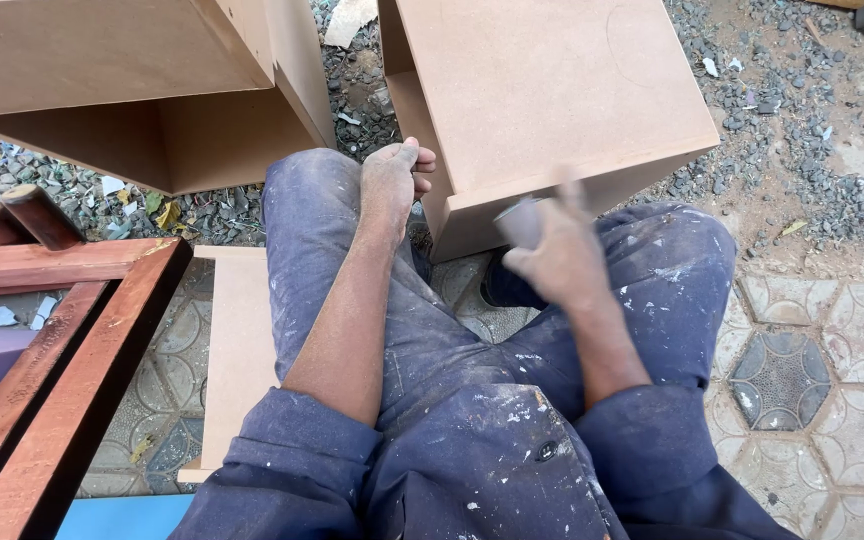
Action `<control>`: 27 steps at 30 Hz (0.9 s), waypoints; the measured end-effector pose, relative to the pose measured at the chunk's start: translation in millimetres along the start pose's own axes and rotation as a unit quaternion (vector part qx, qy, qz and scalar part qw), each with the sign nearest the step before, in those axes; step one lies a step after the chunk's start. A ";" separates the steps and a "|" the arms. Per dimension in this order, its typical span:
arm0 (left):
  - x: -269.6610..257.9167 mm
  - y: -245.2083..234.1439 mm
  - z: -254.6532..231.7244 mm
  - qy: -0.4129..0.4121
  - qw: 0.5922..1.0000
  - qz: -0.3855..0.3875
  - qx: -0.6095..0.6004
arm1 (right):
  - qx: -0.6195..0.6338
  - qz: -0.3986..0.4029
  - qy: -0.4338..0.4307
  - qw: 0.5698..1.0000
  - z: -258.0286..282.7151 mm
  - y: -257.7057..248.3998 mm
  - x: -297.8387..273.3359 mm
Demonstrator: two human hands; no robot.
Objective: Sanding the surfaces and edges of a wooden box using a manual sanding block.
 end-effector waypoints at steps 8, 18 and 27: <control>14.1 10.4 19.5 -0.028 0.999 0.028 0.035 | 0.045 0.079 -0.203 0.975 43.3 14.6 -30.8; 8.4 0.0 9.1 -0.075 0.993 0.076 0.048 | 0.017 0.092 -0.227 0.969 51.5 37.6 -42.3; 6.9 4.1 9.0 -0.078 0.987 0.107 0.092 | -0.105 0.030 -0.170 0.979 28.8 54.9 -34.2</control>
Point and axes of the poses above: each hand's wrist, its own x-axis towards the middle knuckle, its own y-axis out of the palm, z = x × y, the point moved 2 cm from there along x, towards the middle knuckle, and after that the axes turned 15 degrees about -z, right-handed, at the moved point
